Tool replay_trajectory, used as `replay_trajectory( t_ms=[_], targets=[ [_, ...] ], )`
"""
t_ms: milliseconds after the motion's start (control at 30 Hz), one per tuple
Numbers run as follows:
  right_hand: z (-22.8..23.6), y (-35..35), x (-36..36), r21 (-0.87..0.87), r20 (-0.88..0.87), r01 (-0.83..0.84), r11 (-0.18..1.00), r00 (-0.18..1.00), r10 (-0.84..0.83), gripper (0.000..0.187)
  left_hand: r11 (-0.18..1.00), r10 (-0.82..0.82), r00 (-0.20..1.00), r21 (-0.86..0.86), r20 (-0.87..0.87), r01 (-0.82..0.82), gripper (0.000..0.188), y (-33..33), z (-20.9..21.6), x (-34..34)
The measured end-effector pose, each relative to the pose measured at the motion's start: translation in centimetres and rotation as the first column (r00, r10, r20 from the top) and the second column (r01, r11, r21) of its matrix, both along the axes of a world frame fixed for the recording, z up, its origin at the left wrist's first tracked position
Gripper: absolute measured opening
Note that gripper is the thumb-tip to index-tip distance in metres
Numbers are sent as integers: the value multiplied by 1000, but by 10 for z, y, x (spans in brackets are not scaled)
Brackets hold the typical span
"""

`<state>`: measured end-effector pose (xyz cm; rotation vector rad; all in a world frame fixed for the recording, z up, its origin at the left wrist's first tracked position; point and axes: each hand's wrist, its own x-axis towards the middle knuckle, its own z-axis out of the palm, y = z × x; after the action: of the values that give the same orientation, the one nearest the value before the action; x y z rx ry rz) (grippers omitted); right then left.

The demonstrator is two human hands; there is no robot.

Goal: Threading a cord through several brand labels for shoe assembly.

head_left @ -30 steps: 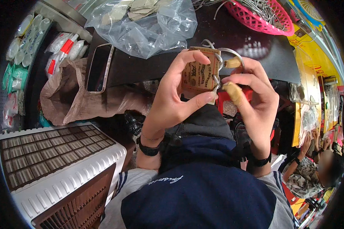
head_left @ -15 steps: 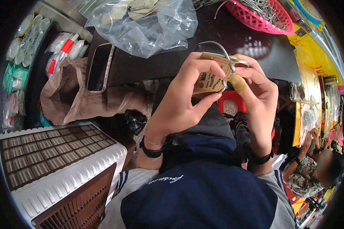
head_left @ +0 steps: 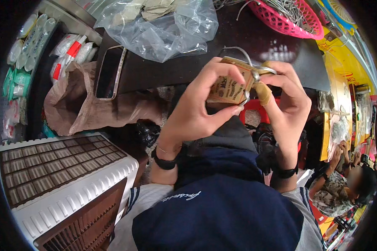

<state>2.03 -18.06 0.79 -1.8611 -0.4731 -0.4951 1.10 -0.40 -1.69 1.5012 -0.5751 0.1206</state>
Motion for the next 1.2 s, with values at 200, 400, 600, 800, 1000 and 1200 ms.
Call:
replay_trajectory(
  t_ms=[200, 400, 600, 800, 1000, 1200],
  targets=[
    [9, -1, -4, 124, -113, -82, 989, 989, 96, 12, 944, -264, 913, -276, -310, 179, 50, 16, 1, -1],
    [7, -3, -4, 235, -71, -92, 968, 991, 112, 20, 872, -447, 855, -341, -263, 351, 51, 19, -9, 3],
    [6, -12, 4, 170, 232, -43, 984, 973, 2, 18, 847, -517, 836, -254, -183, 468, 50, 14, -7, 6],
    [22, -14, 14, -164, 210, 39, 986, 978, -4, 24, 850, -475, 815, -415, -333, 325, 54, 22, -13, 2],
    [18, 5, -6, -181, 83, -118, 976, 987, 134, 20, 727, -520, 836, -604, -174, 326, 60, 23, -21, 10],
    [5, 17, -13, 2, -70, -178, 984, 982, 178, 14, 720, -483, 858, -636, -173, 278, 61, 22, -20, 10]
  ],
)
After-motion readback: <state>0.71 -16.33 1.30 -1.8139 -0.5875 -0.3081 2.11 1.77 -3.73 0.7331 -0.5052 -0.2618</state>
